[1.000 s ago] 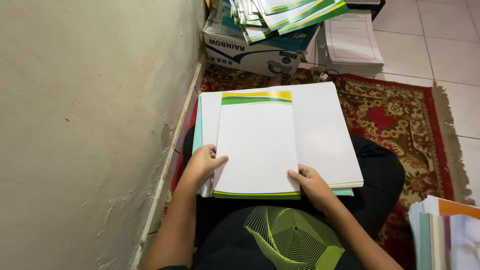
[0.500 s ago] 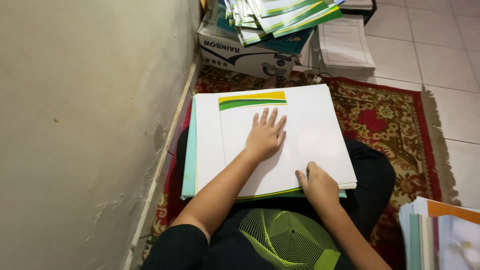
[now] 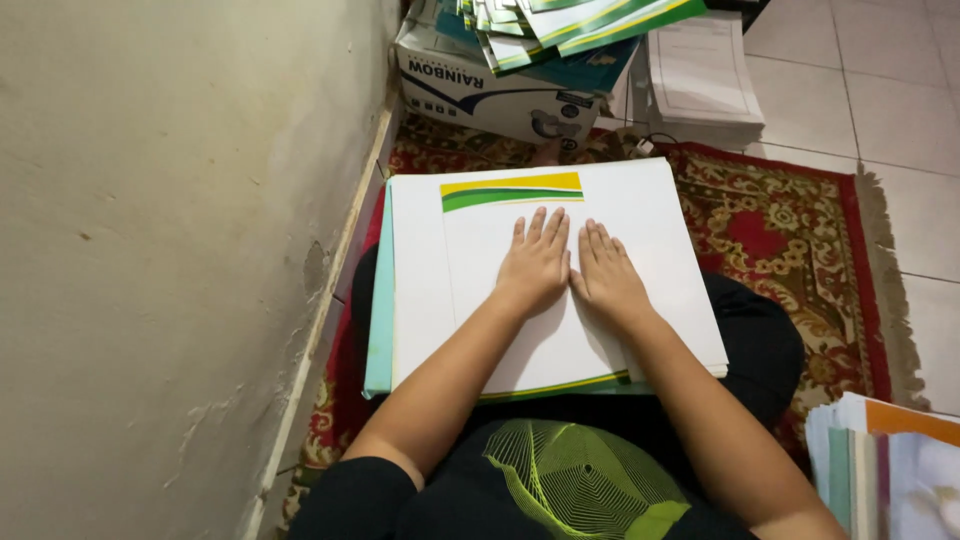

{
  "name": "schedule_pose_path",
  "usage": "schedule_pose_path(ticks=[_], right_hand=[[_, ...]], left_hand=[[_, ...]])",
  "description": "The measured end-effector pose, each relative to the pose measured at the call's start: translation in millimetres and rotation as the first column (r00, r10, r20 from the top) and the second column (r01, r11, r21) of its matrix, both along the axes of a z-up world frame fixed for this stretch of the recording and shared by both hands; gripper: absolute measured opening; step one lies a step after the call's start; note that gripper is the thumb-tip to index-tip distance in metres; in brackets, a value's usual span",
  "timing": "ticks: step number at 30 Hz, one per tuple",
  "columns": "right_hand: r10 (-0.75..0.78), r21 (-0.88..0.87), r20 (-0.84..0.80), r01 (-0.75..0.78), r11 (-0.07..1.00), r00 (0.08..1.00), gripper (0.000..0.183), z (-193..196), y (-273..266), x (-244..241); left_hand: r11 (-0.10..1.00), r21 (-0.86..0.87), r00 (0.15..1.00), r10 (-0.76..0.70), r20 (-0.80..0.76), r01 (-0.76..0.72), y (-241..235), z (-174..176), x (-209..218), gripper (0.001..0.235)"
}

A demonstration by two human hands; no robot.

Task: Manually folding printed sheets of paper into brochures and creasing them by hand while sitting on a rug.

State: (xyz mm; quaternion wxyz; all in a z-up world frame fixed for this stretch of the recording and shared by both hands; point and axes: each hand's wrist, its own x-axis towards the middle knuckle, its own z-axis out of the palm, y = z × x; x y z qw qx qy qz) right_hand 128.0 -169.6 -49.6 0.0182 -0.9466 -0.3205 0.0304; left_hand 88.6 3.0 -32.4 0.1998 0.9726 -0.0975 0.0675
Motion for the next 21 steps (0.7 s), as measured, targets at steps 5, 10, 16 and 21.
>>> schedule_pose_path(ticks=[5,10,16,21], right_hand=[[0.011,-0.018,-0.020,-0.012,1.000,1.000,0.069,20.0,-23.6,-68.7],[0.040,-0.114,-0.061,-0.047,0.992,0.997,0.074,-4.8,-35.3,-59.2],[0.172,-0.042,0.146,-0.167,0.985,0.974,0.071,-47.8,15.3,97.5],[0.101,0.048,0.150,-0.110,0.993,0.983,0.071,-37.9,42.0,128.1]], left_hand=[[1.000,-0.015,0.998,0.012,0.066,-0.011,-1.2,-3.8,0.0,0.057],[1.000,-0.012,0.996,0.020,0.083,-0.019,-4.3,-8.3,-0.7,0.058],[0.995,-0.045,0.979,0.090,0.181,-0.084,-9.6,-38.6,11.7,0.058],[0.967,-0.111,0.907,0.255,0.334,-0.231,-6.2,-37.8,17.8,0.061]])
